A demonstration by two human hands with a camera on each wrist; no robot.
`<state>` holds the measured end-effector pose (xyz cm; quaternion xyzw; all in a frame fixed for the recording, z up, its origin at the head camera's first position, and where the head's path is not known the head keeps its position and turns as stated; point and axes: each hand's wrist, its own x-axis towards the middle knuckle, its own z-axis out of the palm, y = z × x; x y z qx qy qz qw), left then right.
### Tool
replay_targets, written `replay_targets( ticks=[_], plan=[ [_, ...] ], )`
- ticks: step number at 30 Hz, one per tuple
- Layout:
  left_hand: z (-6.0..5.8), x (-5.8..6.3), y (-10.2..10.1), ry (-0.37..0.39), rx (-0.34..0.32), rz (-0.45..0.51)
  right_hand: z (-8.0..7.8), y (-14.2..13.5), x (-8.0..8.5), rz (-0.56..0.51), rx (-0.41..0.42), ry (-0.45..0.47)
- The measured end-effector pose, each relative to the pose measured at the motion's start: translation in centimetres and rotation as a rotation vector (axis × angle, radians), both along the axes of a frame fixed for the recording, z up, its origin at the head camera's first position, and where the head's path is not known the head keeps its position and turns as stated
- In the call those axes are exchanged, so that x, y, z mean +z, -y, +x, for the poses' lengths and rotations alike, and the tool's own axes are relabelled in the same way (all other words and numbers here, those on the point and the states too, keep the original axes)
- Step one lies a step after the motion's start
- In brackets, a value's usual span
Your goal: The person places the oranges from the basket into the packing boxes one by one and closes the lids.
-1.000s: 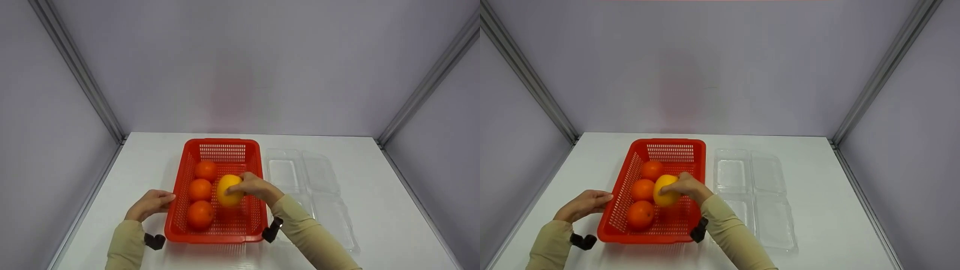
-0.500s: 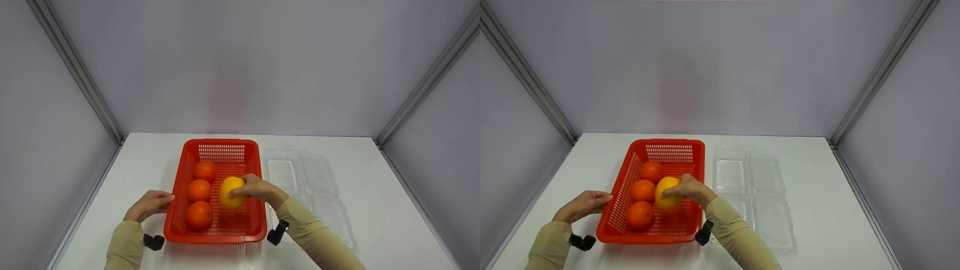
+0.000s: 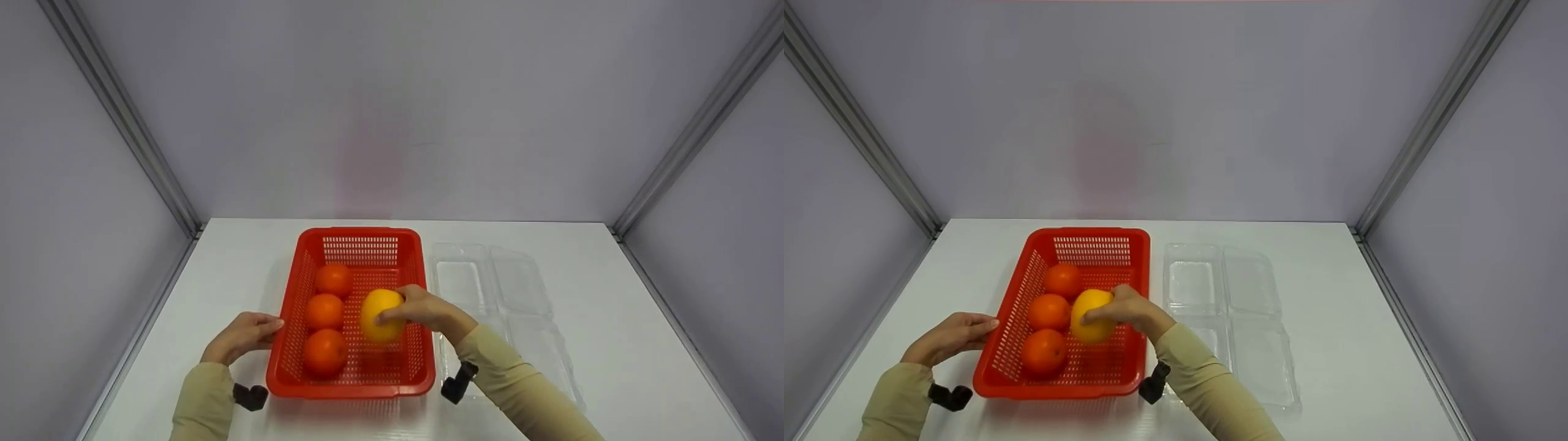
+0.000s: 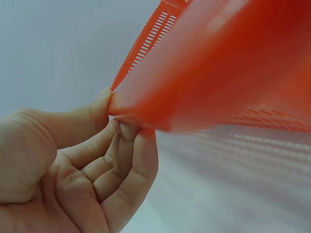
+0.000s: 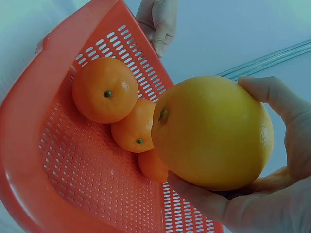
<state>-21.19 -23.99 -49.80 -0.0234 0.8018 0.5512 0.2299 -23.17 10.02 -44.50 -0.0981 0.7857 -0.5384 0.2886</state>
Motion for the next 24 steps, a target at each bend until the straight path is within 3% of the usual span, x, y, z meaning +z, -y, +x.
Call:
replay_targets(
  ticks=[18, 24],
  plan=[
    [0.1, -0.2, -0.1, -0.01, -0.001, -0.009, 0.2, -1.1, -0.1, -0.036, -0.094, -0.072],
    [0.0, -0.3, -0.1, -0.016, -0.001, -0.01, 0.3, -1.5, 0.0, -0.038, -0.081, -0.066]
  ],
)
